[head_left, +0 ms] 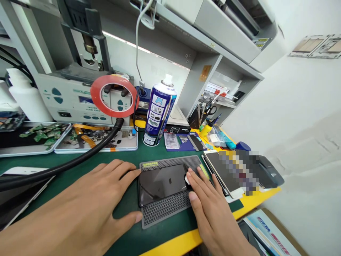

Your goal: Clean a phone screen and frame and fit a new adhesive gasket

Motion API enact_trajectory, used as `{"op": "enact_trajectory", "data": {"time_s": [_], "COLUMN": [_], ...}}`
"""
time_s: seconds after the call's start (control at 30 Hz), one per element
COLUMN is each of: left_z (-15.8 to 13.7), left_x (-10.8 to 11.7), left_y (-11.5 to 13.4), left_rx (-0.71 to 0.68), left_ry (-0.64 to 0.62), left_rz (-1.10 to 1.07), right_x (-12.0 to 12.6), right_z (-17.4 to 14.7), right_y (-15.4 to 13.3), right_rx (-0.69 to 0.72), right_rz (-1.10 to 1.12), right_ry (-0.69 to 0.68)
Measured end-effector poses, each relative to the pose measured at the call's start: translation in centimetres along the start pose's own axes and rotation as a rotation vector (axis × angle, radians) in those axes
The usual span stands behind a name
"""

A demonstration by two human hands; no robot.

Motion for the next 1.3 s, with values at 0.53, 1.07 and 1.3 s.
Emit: {"op": "enact_trajectory", "data": {"time_s": [0.53, 1.07, 1.3], "left_z": [0.4, 1.1, 1.2], "left_x": [-0.1, 1.8, 1.8], "left_y": [0.0, 1.4, 1.4], "left_rx": [0.097, 0.167, 0.186], "left_ry": [-0.144, -0.285, -0.301], "left_rz": [-0.064, -0.128, -0.112], "right_x": [0.6, 3.7, 4.2], "right_z": [4.1, 5.4, 6.8], "right_y": [-1.3, 1.1, 0.3], "right_rx": [-0.047, -0.105, -0.091], "right_rz": [0.043, 0.214, 0.204], "right_ry": [-0.065, 0.057, 0.069]}}
Point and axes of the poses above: each hand's wrist, its own z-axis towards the middle knuckle, its own x-axis out of the back of the hand, y = z × x, the point moved 9 cm from there along z, towards the middle knuckle, and after that the axes turned 8 degrees about -x, right-handed, at the moved point
